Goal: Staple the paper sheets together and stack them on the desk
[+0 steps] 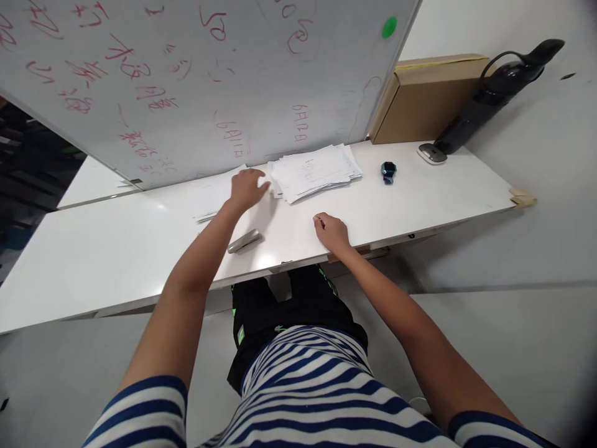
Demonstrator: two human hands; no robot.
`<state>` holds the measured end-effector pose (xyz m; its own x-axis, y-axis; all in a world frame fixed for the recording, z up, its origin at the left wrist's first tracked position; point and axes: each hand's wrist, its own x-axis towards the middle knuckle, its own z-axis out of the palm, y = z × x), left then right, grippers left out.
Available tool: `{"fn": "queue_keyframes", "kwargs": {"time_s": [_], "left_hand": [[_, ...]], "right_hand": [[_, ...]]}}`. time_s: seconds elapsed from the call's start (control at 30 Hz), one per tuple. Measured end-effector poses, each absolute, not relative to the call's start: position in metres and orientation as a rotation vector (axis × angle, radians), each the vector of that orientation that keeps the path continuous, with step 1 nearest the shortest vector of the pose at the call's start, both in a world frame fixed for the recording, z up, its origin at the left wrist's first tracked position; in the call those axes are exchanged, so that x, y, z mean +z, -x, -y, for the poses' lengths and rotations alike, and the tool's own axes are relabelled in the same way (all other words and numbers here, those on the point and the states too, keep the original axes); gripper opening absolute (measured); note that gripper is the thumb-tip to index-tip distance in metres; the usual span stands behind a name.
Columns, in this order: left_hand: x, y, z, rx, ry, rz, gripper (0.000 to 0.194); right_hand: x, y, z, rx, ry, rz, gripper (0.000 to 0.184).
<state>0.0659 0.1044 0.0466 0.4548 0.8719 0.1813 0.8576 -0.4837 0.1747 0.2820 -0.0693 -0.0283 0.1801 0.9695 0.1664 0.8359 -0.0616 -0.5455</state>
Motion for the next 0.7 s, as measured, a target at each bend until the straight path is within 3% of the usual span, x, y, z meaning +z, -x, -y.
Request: {"fn": "queue_keyframes", "kwargs": {"time_s": [0.17,0.7], "left_hand": [[0.038,-0.133,-0.092,0.210,-2.818,-1.183,0.042],[0.030,-0.150,-0.096,0.028,-2.742,-1.260,0.039]], "right_hand": [[-0.026,-0.281,0.070,0.329,1.940,1.703,0.031],[-0.025,-0.284,0.069,0.392,1.950,1.707,0.031]]}}
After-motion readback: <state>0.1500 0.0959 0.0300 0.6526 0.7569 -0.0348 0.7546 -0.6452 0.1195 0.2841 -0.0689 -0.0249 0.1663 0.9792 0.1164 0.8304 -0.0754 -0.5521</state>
